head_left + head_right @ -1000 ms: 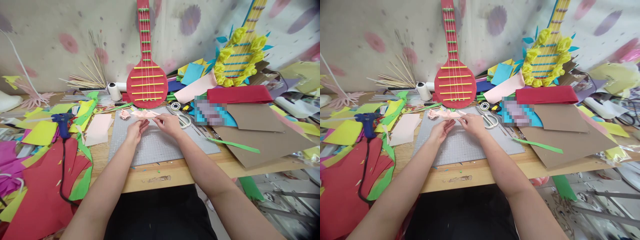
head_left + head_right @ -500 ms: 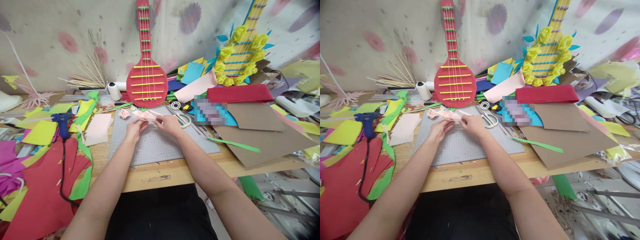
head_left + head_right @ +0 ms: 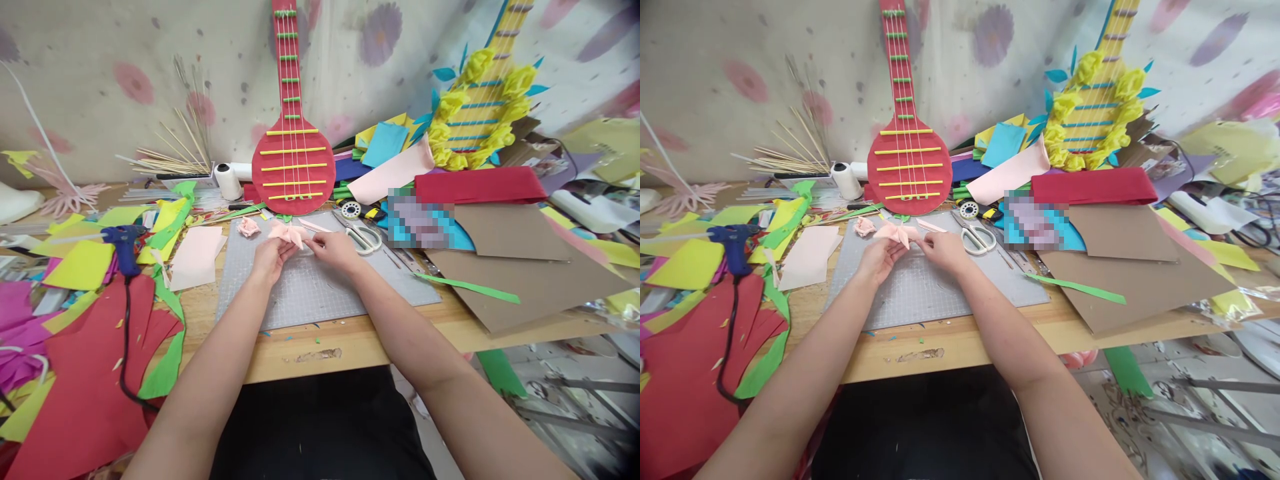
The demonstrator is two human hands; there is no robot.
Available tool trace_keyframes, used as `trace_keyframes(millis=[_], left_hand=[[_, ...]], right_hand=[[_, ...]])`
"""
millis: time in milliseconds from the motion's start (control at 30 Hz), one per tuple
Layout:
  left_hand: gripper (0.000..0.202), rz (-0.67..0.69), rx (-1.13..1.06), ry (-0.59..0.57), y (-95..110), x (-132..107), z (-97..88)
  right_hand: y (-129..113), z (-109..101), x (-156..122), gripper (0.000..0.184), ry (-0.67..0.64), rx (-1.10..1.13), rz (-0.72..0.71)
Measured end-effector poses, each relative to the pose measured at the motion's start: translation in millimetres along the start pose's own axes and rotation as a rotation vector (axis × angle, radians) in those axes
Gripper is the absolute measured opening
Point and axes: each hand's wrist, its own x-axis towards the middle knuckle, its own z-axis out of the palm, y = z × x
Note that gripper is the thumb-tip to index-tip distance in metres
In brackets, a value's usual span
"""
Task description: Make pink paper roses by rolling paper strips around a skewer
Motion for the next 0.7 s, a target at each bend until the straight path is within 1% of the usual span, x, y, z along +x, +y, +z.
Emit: trace_keyframes(millis=[133,233,400,467,500,533,567,600,633,667,700], left_hand=[[0.016,0.041,0.032,-0.063,-1,-1,-2.2],[0.014,0.061,0.057,-0.079,-3,0,-3.7],[0.01,0.073,0.072,-0.033,-5,2,-4.5],[0.009,0.059,0.092,-0.002,-3,1,-4.3],[0.008,0.051,0.103,0.015,-2,1,-4.2],[0.008,0.043,0.114,0.031,-1,0,-4.0],[0.007,0.034,0.125,0.045,-1,0,-3.7],[0.007,0.027,0.136,0.055,-1,-1,-3.3],[0.006,0.019,0.148,0.062,-1,-1,-2.6],[0.005,0.011,0.164,0.063,-1,-2,-1.7],[0.005,0.003,0.185,0.058,-2,-2,-0.6]], right_hand=[[1,-2,1,0.04,-0.087,0.133,0.048],[5,-2,2,0.041,-0.17,0.269,0.065],[9,4,4,0.044,-0.277,0.426,0.074],[9,4,3,0.046,-0.339,0.453,0.072],[8,4,3,0.047,-0.346,0.444,0.072],[6,3,2,0.045,-0.316,0.419,0.069],[5,2,1,0.042,-0.248,0.383,0.061],[3,2,0,0.041,-0.153,0.349,0.048],[1,1,-1,0.043,-0.05,0.326,0.024],[-1,1,-1,0.049,0.038,0.322,-0.01],[-2,2,-2,0.056,0.097,0.336,-0.052]])
